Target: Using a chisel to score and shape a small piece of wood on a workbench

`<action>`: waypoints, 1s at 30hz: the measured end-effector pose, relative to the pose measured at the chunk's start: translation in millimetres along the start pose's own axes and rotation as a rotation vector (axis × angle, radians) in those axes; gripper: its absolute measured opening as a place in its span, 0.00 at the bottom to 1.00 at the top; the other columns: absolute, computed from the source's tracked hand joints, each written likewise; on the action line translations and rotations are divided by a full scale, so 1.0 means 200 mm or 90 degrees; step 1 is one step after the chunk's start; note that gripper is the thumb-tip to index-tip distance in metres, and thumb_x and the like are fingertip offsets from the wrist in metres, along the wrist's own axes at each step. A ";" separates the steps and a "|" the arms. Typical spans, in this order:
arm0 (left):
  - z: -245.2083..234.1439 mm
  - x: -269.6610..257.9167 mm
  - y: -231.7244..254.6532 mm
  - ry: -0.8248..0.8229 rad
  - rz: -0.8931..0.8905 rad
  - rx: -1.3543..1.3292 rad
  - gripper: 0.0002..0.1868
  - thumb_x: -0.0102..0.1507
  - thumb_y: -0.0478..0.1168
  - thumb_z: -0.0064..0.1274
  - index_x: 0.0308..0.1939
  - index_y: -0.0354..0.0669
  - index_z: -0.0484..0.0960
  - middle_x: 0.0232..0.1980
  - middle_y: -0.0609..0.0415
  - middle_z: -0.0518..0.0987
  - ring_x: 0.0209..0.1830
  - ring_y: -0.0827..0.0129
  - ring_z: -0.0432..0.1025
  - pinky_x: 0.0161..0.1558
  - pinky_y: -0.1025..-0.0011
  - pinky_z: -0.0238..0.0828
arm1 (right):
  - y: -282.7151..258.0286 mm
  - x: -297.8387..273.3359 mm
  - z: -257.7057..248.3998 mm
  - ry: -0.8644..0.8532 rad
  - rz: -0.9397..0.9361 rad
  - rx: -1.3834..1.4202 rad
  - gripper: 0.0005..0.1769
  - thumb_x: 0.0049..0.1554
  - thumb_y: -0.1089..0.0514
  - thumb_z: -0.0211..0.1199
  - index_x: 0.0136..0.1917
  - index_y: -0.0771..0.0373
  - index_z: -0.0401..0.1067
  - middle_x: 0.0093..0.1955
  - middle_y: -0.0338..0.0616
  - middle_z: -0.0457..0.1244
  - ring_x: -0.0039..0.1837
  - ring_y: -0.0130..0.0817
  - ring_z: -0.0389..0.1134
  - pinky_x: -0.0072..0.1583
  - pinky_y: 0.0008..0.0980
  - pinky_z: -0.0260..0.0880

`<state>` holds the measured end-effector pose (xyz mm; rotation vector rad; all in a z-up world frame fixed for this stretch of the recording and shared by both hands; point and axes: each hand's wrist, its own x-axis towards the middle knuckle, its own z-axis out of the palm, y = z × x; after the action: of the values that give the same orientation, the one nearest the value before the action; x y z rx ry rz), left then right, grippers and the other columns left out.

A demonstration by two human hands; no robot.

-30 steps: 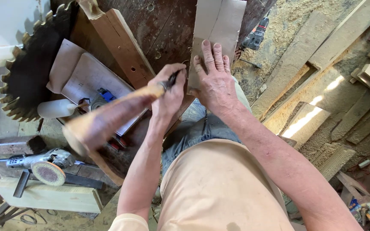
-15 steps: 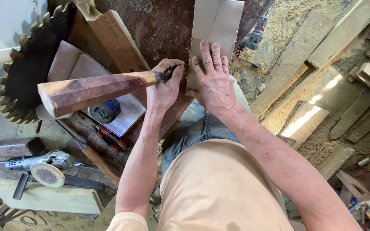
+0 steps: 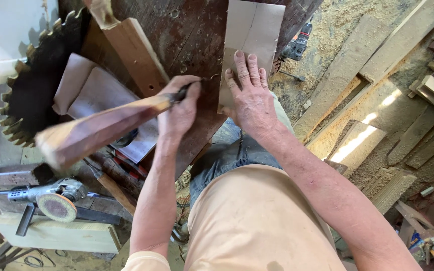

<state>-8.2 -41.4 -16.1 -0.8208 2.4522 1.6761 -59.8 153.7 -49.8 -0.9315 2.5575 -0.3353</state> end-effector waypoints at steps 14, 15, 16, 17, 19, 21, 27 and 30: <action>0.14 -0.13 0.04 0.084 -0.020 -0.164 0.06 0.66 0.39 0.59 0.44 0.43 0.88 0.41 0.46 0.86 0.42 0.67 0.80 0.43 0.69 0.81 | 0.03 0.01 -0.05 -0.066 -0.016 -0.047 0.68 0.36 0.34 0.82 0.82 0.58 0.59 0.88 0.57 0.29 0.86 0.62 0.29 0.80 0.57 0.41; 0.13 -0.14 0.04 0.090 -0.043 -0.213 0.07 0.67 0.40 0.59 0.44 0.42 0.87 0.41 0.45 0.85 0.43 0.68 0.79 0.44 0.70 0.81 | 0.04 0.02 -0.04 -0.079 -0.027 -0.058 0.68 0.36 0.33 0.82 0.82 0.56 0.59 0.88 0.57 0.28 0.86 0.62 0.28 0.80 0.57 0.39; 0.13 -0.13 0.06 0.093 -0.044 -0.215 0.07 0.67 0.40 0.59 0.44 0.42 0.87 0.41 0.45 0.85 0.43 0.68 0.79 0.44 0.70 0.81 | 0.07 0.04 -0.06 -0.080 -0.030 -0.060 0.68 0.36 0.33 0.82 0.82 0.56 0.59 0.88 0.57 0.28 0.86 0.62 0.28 0.80 0.57 0.39; 0.13 -0.13 0.07 0.109 -0.036 -0.217 0.06 0.67 0.38 0.59 0.44 0.40 0.87 0.41 0.44 0.85 0.42 0.67 0.79 0.42 0.71 0.82 | 0.09 0.06 -0.08 -0.103 -0.038 -0.071 0.68 0.37 0.34 0.82 0.82 0.56 0.57 0.88 0.57 0.27 0.86 0.61 0.26 0.80 0.56 0.38; 0.14 -0.11 0.09 0.131 -0.030 -0.222 0.06 0.66 0.37 0.59 0.43 0.39 0.87 0.40 0.44 0.85 0.41 0.67 0.79 0.41 0.72 0.82 | 0.14 0.11 -0.12 -0.128 -0.052 -0.084 0.68 0.38 0.35 0.82 0.83 0.56 0.55 0.88 0.58 0.26 0.86 0.60 0.25 0.80 0.56 0.36; 0.14 -0.09 0.10 0.066 -0.037 -0.214 0.09 0.68 0.35 0.50 0.46 0.39 0.85 0.46 0.49 0.84 0.42 0.68 0.80 0.46 0.73 0.85 | 0.18 0.16 -0.16 -0.133 -0.125 -0.059 0.73 0.41 0.33 0.78 0.85 0.64 0.44 0.85 0.61 0.23 0.85 0.59 0.22 0.80 0.58 0.30; 0.20 0.00 0.08 0.063 -0.041 -0.231 0.07 0.68 0.37 0.53 0.46 0.42 0.85 0.45 0.53 0.83 0.39 0.73 0.79 0.45 0.75 0.85 | 0.22 0.16 -0.18 -0.090 -0.147 0.040 0.51 0.55 0.41 0.71 0.81 0.67 0.56 0.86 0.60 0.30 0.84 0.70 0.31 0.79 0.66 0.40; 0.20 0.03 0.07 0.053 0.003 -0.162 0.09 0.68 0.41 0.52 0.46 0.44 0.85 0.45 0.55 0.84 0.42 0.73 0.77 0.47 0.75 0.78 | 0.19 0.15 -0.12 -0.059 -0.117 0.029 0.46 0.56 0.48 0.71 0.81 0.65 0.58 0.87 0.56 0.30 0.85 0.65 0.29 0.79 0.67 0.40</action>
<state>-28.2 -5.0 -22.8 -0.9294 2.3218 2.0250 -112.7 165.4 -50.2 -1.1414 2.3767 -0.3924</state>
